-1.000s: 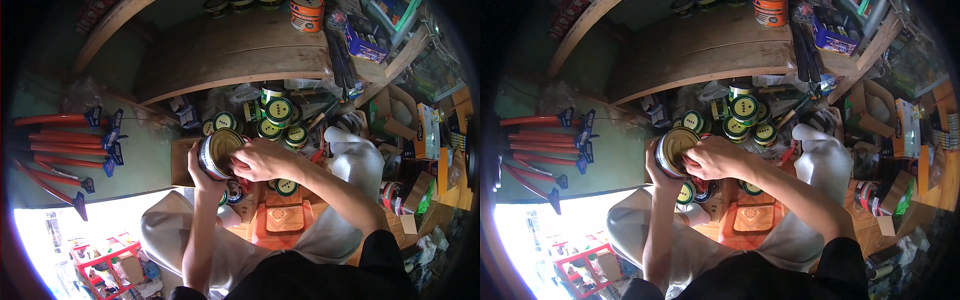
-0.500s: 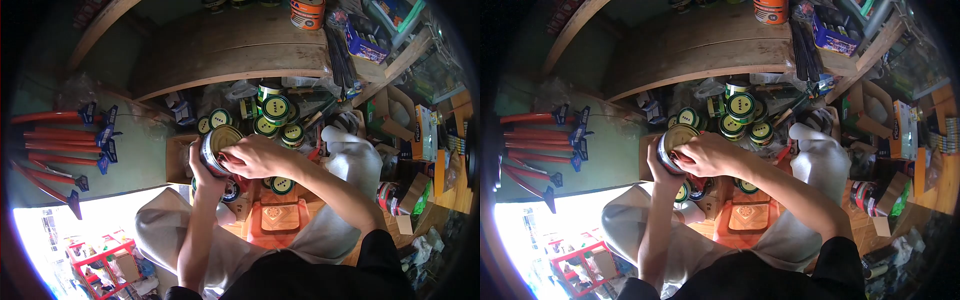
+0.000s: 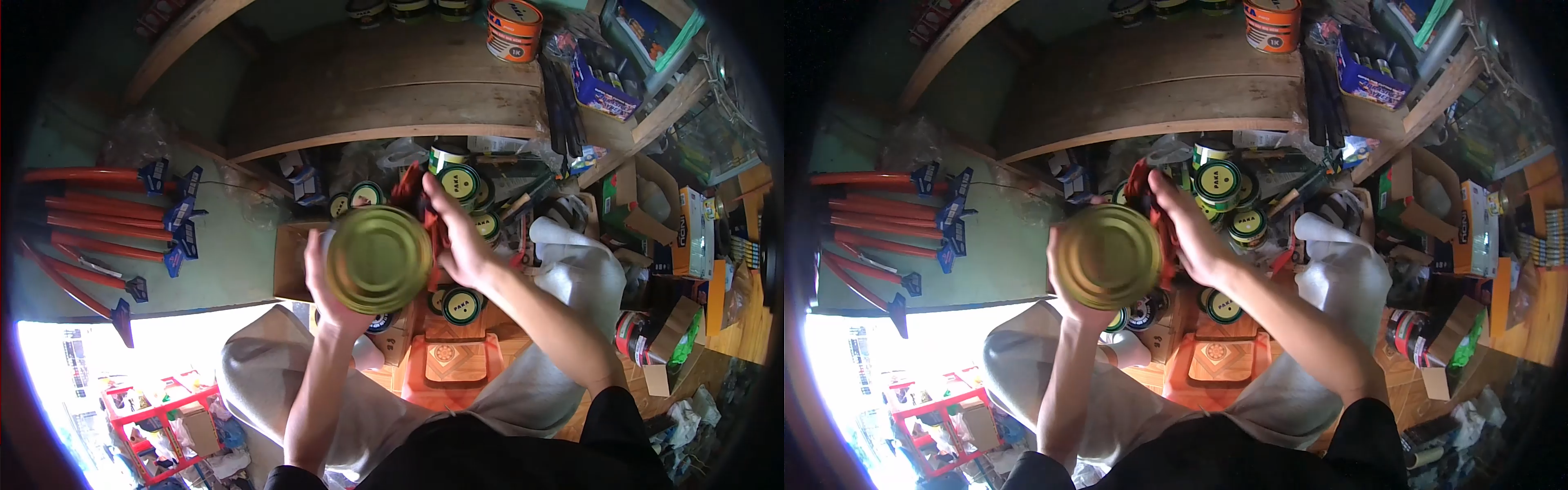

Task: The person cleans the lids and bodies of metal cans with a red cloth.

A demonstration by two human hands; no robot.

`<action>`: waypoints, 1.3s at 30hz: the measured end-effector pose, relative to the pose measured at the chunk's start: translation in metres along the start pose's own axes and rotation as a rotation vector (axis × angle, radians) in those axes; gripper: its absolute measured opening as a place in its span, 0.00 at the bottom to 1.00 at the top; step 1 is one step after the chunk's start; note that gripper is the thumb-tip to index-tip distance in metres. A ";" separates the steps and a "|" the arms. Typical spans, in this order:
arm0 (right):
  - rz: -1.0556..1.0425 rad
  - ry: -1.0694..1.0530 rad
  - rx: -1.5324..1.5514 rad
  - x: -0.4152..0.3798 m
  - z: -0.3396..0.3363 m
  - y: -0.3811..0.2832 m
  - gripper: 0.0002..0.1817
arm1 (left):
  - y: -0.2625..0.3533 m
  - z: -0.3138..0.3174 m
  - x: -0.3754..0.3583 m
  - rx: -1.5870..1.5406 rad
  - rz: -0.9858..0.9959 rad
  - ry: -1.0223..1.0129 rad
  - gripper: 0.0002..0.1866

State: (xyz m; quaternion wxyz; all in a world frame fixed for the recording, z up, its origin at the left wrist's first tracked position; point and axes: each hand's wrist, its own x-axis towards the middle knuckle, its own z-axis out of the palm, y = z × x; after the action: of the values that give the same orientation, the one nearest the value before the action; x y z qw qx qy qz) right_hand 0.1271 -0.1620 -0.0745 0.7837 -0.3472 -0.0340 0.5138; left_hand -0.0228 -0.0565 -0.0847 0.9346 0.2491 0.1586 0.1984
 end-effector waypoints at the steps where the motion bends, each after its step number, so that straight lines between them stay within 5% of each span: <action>1: -0.006 -0.077 -0.024 0.008 -0.016 0.009 0.26 | -0.002 0.004 -0.003 0.028 -0.098 0.098 0.38; 4: -0.045 -0.094 -0.149 0.011 -0.032 0.007 0.26 | -0.006 0.008 -0.010 -0.038 -0.362 0.127 0.44; 8: -0.164 -0.246 -0.545 0.014 -0.036 -0.005 0.24 | -0.008 -0.002 -0.010 0.050 -0.436 0.124 0.47; 10: -0.149 -0.249 -0.673 0.006 -0.029 -0.010 0.24 | -0.007 -0.001 -0.011 0.424 -0.328 0.122 0.44; 12: -0.447 -0.277 -1.132 0.003 -0.028 -0.006 0.23 | -0.009 0.000 -0.004 0.844 -0.044 0.108 0.42; 14: -0.797 -0.271 -1.303 -0.002 -0.022 0.014 0.22 | -0.020 -0.017 0.003 1.197 0.035 0.267 0.48; 16: -0.700 -0.080 -1.220 0.000 -0.018 0.024 0.22 | -0.013 -0.011 0.001 1.145 -0.036 0.300 0.54; 19: -0.192 0.107 -0.808 0.025 -0.025 0.005 0.21 | -0.017 0.000 -0.004 1.102 0.102 0.157 0.61; 20: 0.042 0.075 -0.403 0.029 -0.031 0.002 0.19 | -0.019 0.001 -0.004 1.029 0.129 0.045 0.65; 22: 0.415 -0.031 -0.183 0.036 -0.046 0.006 0.16 | -0.016 0.031 -0.005 1.057 0.119 -0.036 0.68; 23: 0.368 -0.093 0.128 0.028 -0.052 0.011 0.16 | -0.015 0.029 -0.004 1.062 0.145 -0.052 0.69; 27: 0.412 -0.099 -0.023 0.022 -0.026 -0.002 0.16 | 0.001 0.020 0.001 1.057 0.239 -0.005 0.68; 30: 0.298 -0.042 0.080 0.016 -0.035 0.007 0.16 | 0.013 0.010 0.011 1.149 0.416 0.132 0.54; 32: 0.140 0.019 0.026 0.010 -0.036 0.017 0.19 | 0.011 0.004 0.009 1.024 0.329 0.293 0.37; 34: -0.012 0.114 0.014 0.005 -0.030 0.022 0.20 | 0.012 -0.002 0.003 1.016 0.207 0.319 0.34; 36: -0.147 0.108 -0.205 0.008 -0.031 0.025 0.22 | 0.002 -0.013 -0.001 0.888 0.124 0.316 0.34; 39: -0.298 0.073 -0.479 -0.003 -0.020 0.020 0.18 | -0.020 0.007 -0.003 0.942 0.307 0.225 0.35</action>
State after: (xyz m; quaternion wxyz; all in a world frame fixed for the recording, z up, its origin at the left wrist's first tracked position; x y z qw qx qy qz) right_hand 0.1181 -0.1702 -0.1001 0.7469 -0.5321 -0.1767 0.3573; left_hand -0.0163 -0.0767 -0.0890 0.6582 0.6410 0.2919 0.2660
